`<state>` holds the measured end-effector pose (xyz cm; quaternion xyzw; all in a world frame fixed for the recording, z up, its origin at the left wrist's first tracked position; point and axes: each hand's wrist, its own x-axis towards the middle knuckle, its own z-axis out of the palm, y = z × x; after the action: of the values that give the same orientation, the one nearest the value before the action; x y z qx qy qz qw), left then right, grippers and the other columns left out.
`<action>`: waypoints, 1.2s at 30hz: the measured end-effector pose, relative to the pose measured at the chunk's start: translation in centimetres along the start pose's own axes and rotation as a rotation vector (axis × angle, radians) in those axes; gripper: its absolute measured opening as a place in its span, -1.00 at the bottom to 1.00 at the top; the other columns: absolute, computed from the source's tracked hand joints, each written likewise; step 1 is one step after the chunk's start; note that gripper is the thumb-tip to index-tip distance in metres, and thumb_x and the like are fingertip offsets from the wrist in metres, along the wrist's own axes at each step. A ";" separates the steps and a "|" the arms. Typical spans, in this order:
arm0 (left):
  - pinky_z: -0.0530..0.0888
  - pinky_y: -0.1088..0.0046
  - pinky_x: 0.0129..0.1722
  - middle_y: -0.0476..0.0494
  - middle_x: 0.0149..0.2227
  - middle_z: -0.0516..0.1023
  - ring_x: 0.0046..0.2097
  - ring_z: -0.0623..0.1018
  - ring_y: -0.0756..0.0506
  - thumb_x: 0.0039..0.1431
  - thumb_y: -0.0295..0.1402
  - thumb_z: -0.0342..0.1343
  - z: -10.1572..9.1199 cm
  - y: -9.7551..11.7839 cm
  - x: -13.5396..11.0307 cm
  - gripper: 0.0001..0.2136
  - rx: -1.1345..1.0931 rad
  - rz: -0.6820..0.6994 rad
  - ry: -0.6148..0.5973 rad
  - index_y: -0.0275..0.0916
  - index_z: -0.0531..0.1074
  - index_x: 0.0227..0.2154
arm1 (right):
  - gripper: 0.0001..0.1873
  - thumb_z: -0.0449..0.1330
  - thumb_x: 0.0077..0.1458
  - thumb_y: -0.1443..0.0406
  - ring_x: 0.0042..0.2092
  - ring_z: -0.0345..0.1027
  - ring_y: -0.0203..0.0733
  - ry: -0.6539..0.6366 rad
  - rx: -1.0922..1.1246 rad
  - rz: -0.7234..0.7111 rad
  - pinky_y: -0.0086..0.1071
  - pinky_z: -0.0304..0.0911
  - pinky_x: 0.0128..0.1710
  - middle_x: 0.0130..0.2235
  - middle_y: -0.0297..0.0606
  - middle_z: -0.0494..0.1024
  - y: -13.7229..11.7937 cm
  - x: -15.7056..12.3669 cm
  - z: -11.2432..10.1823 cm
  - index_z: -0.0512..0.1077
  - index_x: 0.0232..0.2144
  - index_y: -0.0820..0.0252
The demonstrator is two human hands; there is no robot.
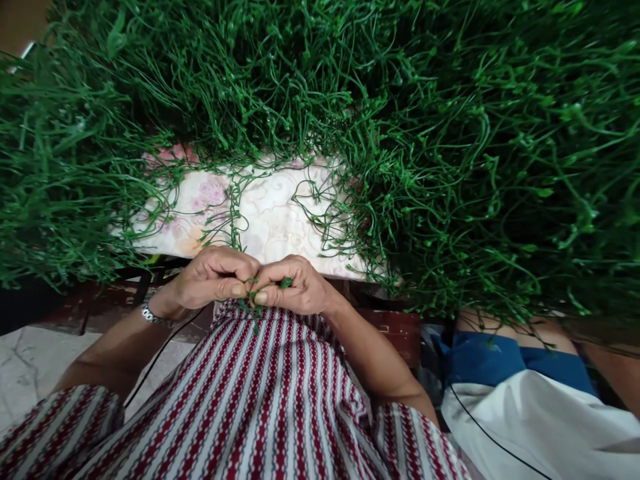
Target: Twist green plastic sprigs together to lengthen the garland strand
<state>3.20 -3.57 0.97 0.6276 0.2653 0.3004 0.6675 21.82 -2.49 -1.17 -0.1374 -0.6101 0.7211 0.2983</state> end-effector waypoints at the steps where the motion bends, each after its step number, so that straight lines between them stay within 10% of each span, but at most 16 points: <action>1: 0.21 0.48 -0.52 -0.03 -0.60 0.29 -0.54 0.25 0.05 0.10 -0.21 0.06 0.1 0.0 0.1 -0.70 -0.033 -0.019 -0.009 -0.28 0.31 -0.63 | -0.77 0.21 0.04 0.24 -0.53 0.27 -0.42 -0.019 0.039 0.009 -0.54 0.20 -0.49 -0.57 -0.29 0.44 0.1 0.0 0.0 0.46 -0.51 0.34; 8: 0.18 0.48 -0.52 0.00 -0.59 0.23 -0.52 0.22 0.04 0.08 -0.17 0.08 0.2 -0.2 0.3 -0.70 0.030 -0.024 0.293 -0.27 0.28 -0.62 | -0.71 0.20 0.04 0.14 -0.48 0.24 -0.40 0.353 -0.090 0.044 -0.51 0.19 -0.44 -0.47 -0.28 0.46 0.4 -0.1 0.1 0.46 -0.42 0.30; 21: 0.18 0.58 -0.56 0.07 -0.63 0.23 -0.55 0.23 0.10 0.09 -0.32 0.09 1.2 0.0 1.0 -0.76 0.269 -0.001 0.546 -0.29 0.28 -0.62 | -0.70 0.27 -0.03 0.24 -0.44 0.19 -0.43 0.541 -0.446 0.063 -0.54 0.16 -0.41 -0.45 -0.41 0.35 0.9 0.1 1.9 0.37 -0.24 0.25; 32: 0.31 0.56 -0.51 0.00 -0.57 0.36 -0.51 0.32 0.08 0.03 -0.33 0.17 1.6 -0.7 1.0 -0.81 0.167 0.120 0.678 -0.28 0.38 -0.60 | -0.80 0.07 0.15 0.24 -0.49 0.14 -0.43 0.457 -0.493 0.059 -0.55 0.12 -0.46 -0.51 -0.40 0.32 1.0 0.2 2.2 0.38 -0.38 0.28; 36: 0.25 0.59 -0.63 -0.04 -0.47 0.41 -0.59 0.29 0.13 0.01 -0.30 0.18 1.6 -0.7 1.1 -0.80 -0.178 0.089 0.627 -0.29 0.36 -0.59 | -0.74 0.05 0.16 0.23 -0.52 0.06 -0.44 0.413 -0.523 0.042 -0.53 0.05 -0.49 -0.56 -0.41 0.23 0.7 0.2 1.8 0.32 -0.50 0.28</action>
<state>5.18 -3.86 0.37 0.4546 0.4030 0.5300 0.5916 20.44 -3.88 -1.38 -0.3652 -0.6983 0.5030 0.3551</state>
